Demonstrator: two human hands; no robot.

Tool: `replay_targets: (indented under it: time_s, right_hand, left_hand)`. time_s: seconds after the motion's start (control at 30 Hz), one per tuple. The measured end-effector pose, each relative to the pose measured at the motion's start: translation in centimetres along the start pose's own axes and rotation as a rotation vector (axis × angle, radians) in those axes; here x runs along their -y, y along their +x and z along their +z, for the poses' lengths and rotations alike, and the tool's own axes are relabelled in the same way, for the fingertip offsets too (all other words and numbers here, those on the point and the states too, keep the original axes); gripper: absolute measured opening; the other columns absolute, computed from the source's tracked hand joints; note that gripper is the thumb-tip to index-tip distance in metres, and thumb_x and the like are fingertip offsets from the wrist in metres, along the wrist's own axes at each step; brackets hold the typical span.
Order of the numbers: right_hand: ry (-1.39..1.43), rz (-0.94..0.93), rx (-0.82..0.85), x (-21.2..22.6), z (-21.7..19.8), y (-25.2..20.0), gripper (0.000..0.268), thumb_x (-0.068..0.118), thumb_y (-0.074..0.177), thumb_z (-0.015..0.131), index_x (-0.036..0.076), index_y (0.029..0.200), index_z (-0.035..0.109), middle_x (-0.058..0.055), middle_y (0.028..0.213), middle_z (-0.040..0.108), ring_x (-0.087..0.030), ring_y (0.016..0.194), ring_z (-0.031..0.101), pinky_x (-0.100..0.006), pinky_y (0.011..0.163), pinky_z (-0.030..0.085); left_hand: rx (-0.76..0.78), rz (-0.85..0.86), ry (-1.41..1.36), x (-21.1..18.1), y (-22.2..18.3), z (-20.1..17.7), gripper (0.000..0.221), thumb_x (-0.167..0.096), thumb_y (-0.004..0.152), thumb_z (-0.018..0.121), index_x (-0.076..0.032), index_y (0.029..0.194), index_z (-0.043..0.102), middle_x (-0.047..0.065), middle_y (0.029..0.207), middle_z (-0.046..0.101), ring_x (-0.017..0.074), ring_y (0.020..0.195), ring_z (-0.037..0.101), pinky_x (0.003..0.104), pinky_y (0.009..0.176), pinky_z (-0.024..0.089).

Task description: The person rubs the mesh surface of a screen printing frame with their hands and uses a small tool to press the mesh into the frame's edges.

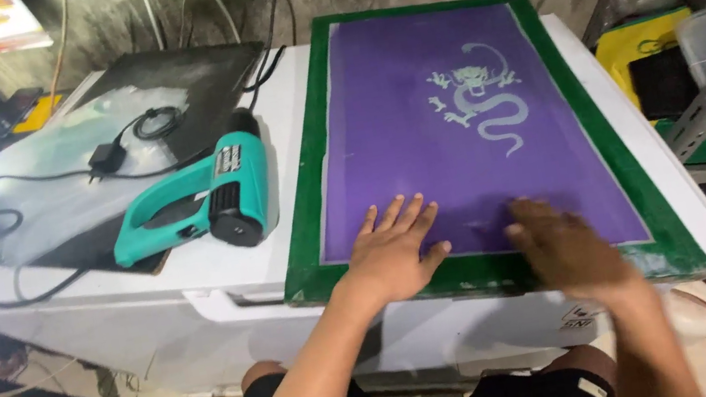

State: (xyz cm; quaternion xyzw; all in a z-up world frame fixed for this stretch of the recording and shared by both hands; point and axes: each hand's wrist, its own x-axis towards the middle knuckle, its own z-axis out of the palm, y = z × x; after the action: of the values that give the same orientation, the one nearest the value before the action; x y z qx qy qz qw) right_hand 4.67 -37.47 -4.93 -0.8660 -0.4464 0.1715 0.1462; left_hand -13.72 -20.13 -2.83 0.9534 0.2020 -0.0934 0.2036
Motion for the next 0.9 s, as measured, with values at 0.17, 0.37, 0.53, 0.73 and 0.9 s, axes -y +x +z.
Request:
replay_targets:
  time_s: [0.17, 0.37, 0.53, 0.73, 0.9]
  right_hand:
    - [-0.074, 0.156, -0.118, -4.9, -1.4, -2.1, 0.068, 0.055, 0.1, 0.028, 0.019, 0.158, 0.034, -0.001, 0.169, 0.029, -0.021, 0.158, 0.023, -0.059, 0.126, 0.015]
    - [-0.069, 0.064, -0.225, -7.5, -0.4, -2.0, 0.072, 0.057, 0.1, 0.029, 0.013, 0.156, 0.039, -0.007, 0.165, 0.036, -0.024, 0.157, 0.026, -0.054, 0.126, 0.016]
    - [-0.039, 0.032, -0.302, -7.8, -0.4, -2.1, 0.065, 0.051, 0.102, 0.033, 0.014, 0.153, 0.048, -0.005, 0.162, 0.044, -0.02, 0.156, 0.031, -0.052, 0.125, 0.019]
    - [-0.043, -0.004, -0.185, -7.6, -2.5, -3.0, 0.052, 0.043, 0.104, 0.037, 0.017, 0.143, 0.058, -0.005, 0.155, 0.054, -0.02, 0.154, 0.038, -0.048, 0.119, 0.029]
    - [0.08, -0.08, -0.256, -7.4, -3.4, -3.7, 0.048, 0.039, 0.103, 0.046, 0.012, 0.137, 0.066, -0.007, 0.142, 0.066, -0.028, 0.135, 0.057, -0.04, 0.113, 0.04]
  left_hand:
    - [-0.094, -0.043, -0.006, 2.4, -1.6, 1.1, 0.08, -0.063, 0.098, 0.022, -0.019, 0.164, 0.012, 0.003, 0.173, 0.004, 0.0243, 0.16, -0.003, 0.05, 0.127, -0.005]
    - [-0.198, 0.039, -0.003, 3.2, -1.6, 2.0, 0.08, -0.063, 0.099, 0.026, -0.015, 0.162, 0.022, 0.01, 0.171, 0.013, 0.0299, 0.159, 0.004, 0.053, 0.125, -0.001]
    - [-0.195, 0.041, -0.009, 3.1, -1.9, 1.6, 0.079, -0.063, 0.098, 0.026, -0.017, 0.162, 0.024, 0.008, 0.171, 0.014, 0.0282, 0.159, 0.004, 0.052, 0.125, -0.001]
    - [-0.217, 0.082, -0.13, 3.7, -1.7, 1.7, 0.075, -0.059, 0.1, 0.032, -0.015, 0.161, 0.029, 0.009, 0.168, 0.025, 0.029, 0.158, 0.011, 0.051, 0.124, 0.003]
    - [-0.24, 0.033, -0.102, 3.4, -1.7, 2.0, 0.075, -0.06, 0.099, 0.033, -0.017, 0.16, 0.03, 0.007, 0.169, 0.023, 0.0267, 0.158, 0.011, 0.049, 0.125, 0.003]
